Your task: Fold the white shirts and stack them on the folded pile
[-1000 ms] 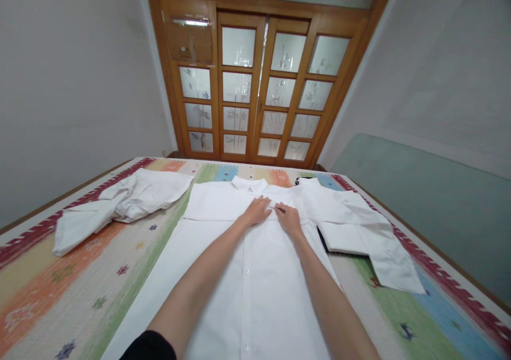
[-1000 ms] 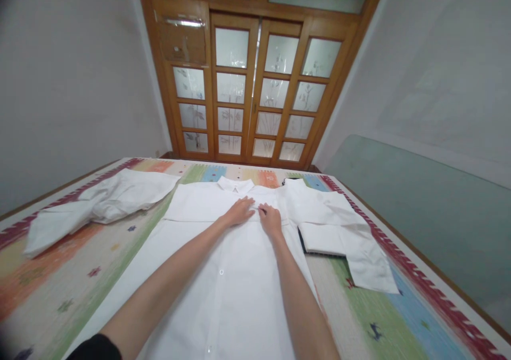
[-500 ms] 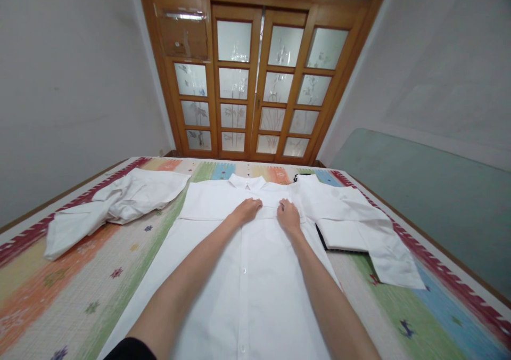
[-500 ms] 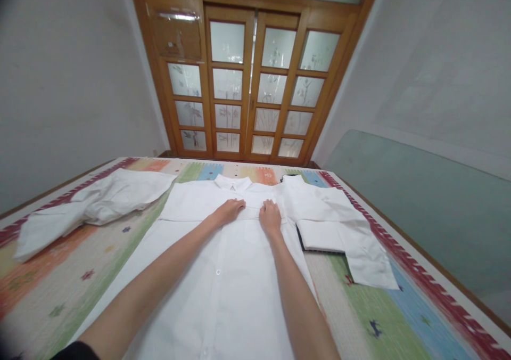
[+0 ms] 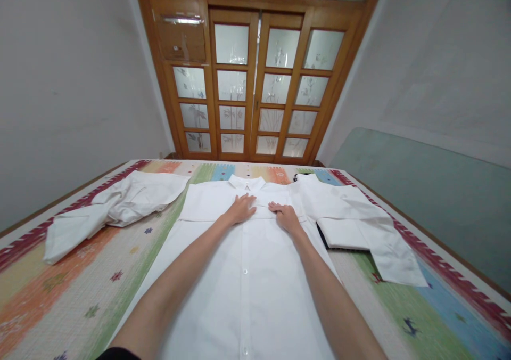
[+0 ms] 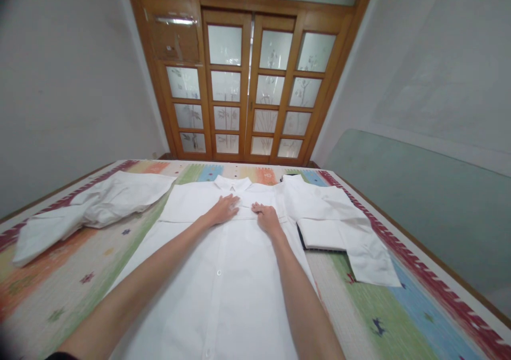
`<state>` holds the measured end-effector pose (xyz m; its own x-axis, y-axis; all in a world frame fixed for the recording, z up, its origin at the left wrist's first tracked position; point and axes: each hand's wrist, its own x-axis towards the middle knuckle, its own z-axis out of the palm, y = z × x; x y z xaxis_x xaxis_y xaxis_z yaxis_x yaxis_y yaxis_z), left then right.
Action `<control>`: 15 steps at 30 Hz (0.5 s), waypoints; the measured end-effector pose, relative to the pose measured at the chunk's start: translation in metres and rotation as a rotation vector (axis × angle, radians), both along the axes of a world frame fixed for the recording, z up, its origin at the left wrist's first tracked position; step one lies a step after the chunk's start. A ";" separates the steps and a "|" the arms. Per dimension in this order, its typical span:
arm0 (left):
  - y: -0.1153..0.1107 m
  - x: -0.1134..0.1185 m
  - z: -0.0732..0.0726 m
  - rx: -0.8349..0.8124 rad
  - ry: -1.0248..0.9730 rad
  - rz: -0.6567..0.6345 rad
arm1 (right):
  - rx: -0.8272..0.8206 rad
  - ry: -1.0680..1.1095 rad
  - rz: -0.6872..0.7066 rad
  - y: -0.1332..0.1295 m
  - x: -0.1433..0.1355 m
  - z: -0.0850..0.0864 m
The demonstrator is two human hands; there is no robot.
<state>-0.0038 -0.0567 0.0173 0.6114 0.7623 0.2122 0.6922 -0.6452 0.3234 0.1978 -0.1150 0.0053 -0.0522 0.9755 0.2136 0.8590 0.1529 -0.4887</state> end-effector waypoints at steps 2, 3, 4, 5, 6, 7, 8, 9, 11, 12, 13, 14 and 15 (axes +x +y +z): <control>-0.001 0.012 0.001 -0.006 0.066 -0.081 | 0.023 0.128 0.018 -0.001 0.000 -0.001; -0.002 0.018 0.002 -0.001 0.092 -0.114 | 0.029 0.186 0.017 -0.001 0.001 -0.002; -0.002 0.023 0.003 0.011 0.108 -0.137 | 0.030 0.240 0.015 0.000 0.001 -0.002; -0.003 0.028 0.003 0.025 0.114 -0.149 | 0.030 0.291 0.014 0.000 0.002 -0.003; -0.003 0.031 0.003 0.038 0.122 -0.159 | 0.034 0.342 0.012 0.001 0.003 -0.004; -0.002 0.034 0.003 0.050 0.132 -0.169 | 0.044 0.388 0.005 0.002 0.004 -0.005; -0.002 0.035 0.003 0.060 0.144 -0.182 | 0.063 0.426 -0.008 0.003 0.006 -0.006; -0.001 0.036 0.003 0.066 0.157 -0.196 | 0.093 0.448 -0.030 0.004 0.008 -0.006; 0.000 0.035 0.001 0.069 0.175 -0.215 | 0.174 0.427 -0.093 0.005 0.011 -0.007; 0.000 0.034 0.000 0.068 0.175 -0.215 | 0.205 0.382 -0.121 0.006 0.012 -0.007; 0.000 0.032 -0.001 0.066 0.170 -0.206 | 0.220 0.320 -0.141 0.006 0.012 -0.008; 0.000 0.031 -0.002 0.064 0.162 -0.190 | 0.217 0.248 -0.154 0.006 0.012 -0.009; 0.001 0.028 -0.002 0.061 0.156 -0.166 | 0.199 0.173 -0.162 0.007 0.012 -0.009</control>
